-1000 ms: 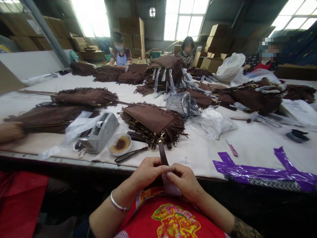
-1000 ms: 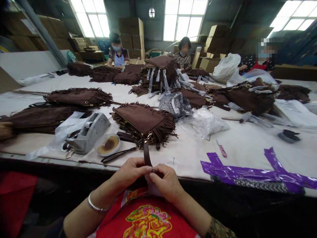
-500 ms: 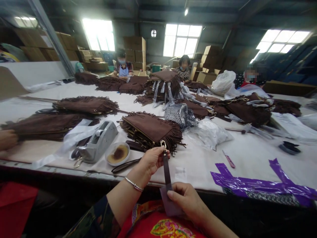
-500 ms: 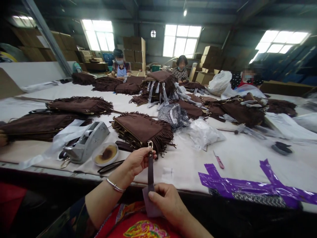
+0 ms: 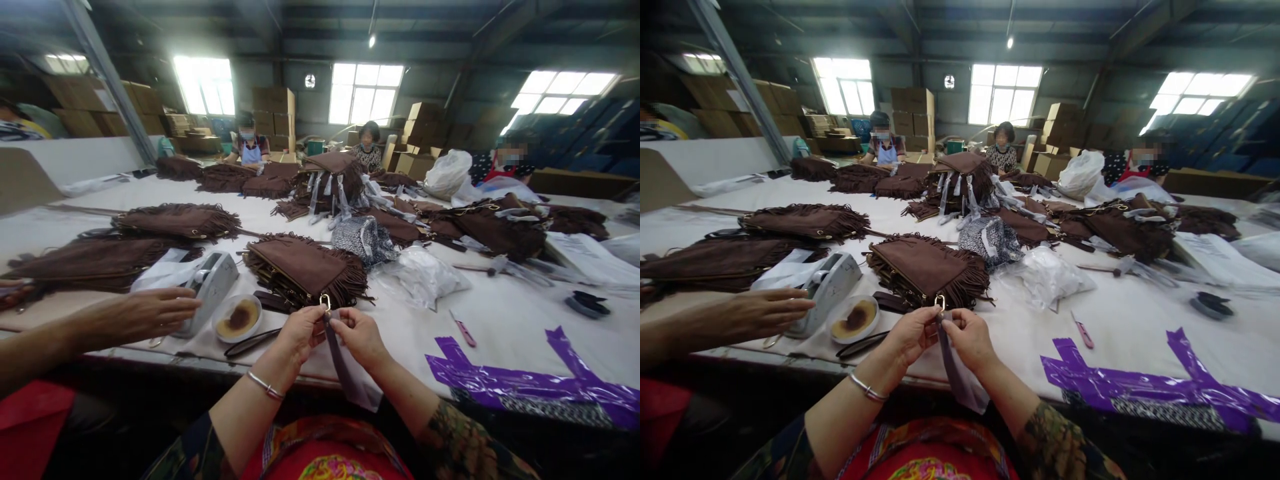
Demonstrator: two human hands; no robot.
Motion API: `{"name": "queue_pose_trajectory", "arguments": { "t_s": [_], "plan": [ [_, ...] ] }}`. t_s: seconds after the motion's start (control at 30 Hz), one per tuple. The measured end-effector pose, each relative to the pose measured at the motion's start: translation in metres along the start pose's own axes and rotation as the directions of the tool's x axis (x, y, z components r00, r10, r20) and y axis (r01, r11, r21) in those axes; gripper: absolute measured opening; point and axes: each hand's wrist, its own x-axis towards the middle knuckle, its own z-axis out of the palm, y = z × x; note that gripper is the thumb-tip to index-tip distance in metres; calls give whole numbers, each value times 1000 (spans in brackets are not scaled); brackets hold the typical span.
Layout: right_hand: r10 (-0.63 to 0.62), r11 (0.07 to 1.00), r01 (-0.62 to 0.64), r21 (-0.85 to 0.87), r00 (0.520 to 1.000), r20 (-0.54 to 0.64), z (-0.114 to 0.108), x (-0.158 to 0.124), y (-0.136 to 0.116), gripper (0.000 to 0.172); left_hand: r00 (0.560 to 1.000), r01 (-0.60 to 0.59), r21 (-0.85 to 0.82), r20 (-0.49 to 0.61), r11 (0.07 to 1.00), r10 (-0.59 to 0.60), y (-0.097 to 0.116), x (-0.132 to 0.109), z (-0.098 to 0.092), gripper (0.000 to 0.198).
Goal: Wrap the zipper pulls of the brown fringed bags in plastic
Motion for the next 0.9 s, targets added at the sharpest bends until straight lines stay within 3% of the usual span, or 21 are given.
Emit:
{"name": "queue_pose_trajectory", "arguments": {
  "t_s": [0.1,0.27,0.47,0.7,0.9],
  "plan": [
    [-35,999,35,-8,999,15,2,14,-1,40,999,34,4,3,999,-34,0,-2,-3,16],
    [-136,972,149,-180,987,84,-2,26,-6,57,999,37,69,35,997,-40,-7,-9,-8,24],
    [-157,940,215,-265,962,226,-9,32,-10,55,999,-53,207,16,977,51,-16,-8,-6,27],
    [-171,940,217,-262,967,186,-10,39,-14,36,966,-227,297,-51,928,252,-17,9,-4,24],
    [-102,979,106,-173,994,32,-3,38,-12,39,959,-255,244,-57,936,277,-17,7,-3,30]
  ]
}}
